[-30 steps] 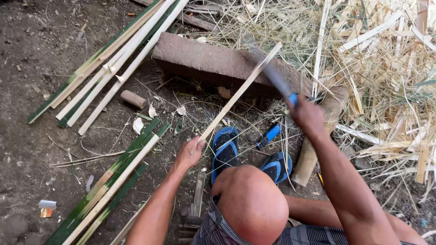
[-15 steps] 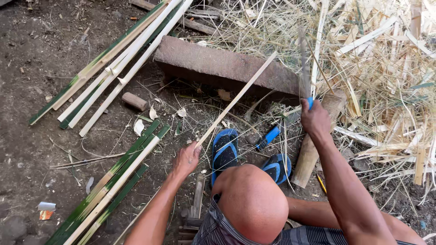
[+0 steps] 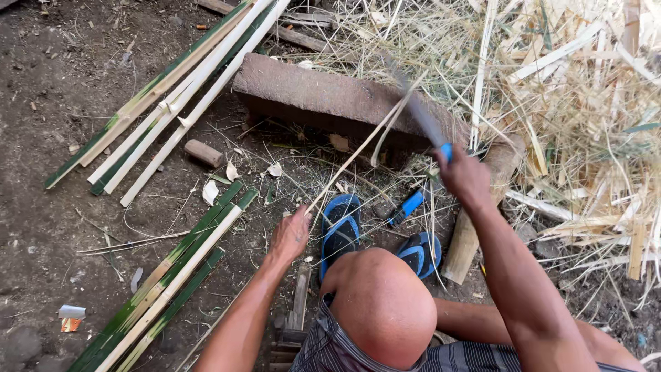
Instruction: The person sits on the ground and uses a machete to split long bamboo stalks into thin strips. They repeatedly strike the bamboo against a wooden block to separate the layers and then set the finished strips aside.
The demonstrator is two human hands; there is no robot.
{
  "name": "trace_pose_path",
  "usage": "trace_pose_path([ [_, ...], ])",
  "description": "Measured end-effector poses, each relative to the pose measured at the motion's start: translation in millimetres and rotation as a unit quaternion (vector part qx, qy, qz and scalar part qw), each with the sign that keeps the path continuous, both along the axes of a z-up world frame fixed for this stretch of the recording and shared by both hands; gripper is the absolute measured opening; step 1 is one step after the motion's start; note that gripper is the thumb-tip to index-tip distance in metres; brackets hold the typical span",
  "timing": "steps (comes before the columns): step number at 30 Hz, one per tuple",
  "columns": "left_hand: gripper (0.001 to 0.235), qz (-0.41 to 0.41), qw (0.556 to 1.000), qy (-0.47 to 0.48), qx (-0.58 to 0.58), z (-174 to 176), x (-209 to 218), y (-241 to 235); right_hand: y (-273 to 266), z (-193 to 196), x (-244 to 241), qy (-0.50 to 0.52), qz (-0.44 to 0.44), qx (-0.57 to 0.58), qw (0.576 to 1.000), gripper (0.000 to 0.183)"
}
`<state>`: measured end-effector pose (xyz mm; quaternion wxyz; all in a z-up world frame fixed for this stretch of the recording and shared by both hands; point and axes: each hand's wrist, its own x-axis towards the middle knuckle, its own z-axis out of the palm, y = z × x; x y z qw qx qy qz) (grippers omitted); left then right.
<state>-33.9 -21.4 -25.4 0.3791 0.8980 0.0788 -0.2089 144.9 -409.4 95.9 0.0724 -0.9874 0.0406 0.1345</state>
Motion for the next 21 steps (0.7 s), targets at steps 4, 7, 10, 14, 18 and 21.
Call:
trace_pose_path([
  [4,0.036,-0.010,0.998,-0.055,0.029,-1.5,-1.0,-2.2,5.6,10.4,6.4,0.021,-0.057,0.047,0.997,0.056],
  [7,0.040,-0.008,0.994,-0.090,0.054,-7.7,-6.1,-12.1,38.8,6.5,-49.1,0.056,0.063,-0.005,0.996,0.050],
  [10,0.029,-0.008,0.992,-0.092,0.087,-11.2,-8.7,-13.7,75.7,-6.9,-109.9,0.171,0.198,0.000,0.965,0.050],
  [14,0.039,0.006,0.995,-0.075,0.067,-11.9,-12.1,-16.4,61.5,-18.1,-101.0,0.170,0.195,-0.010,0.966,0.048],
  [18,0.041,0.004,0.995,-0.075,0.062,-4.8,-9.2,-13.7,-2.4,-5.4,-10.1,0.073,0.055,-0.046,0.995,0.044],
  [21,0.041,0.000,0.996,-0.077,0.049,5.4,-5.6,-9.0,-32.8,17.4,38.4,0.004,-0.040,0.017,0.999,0.058],
])
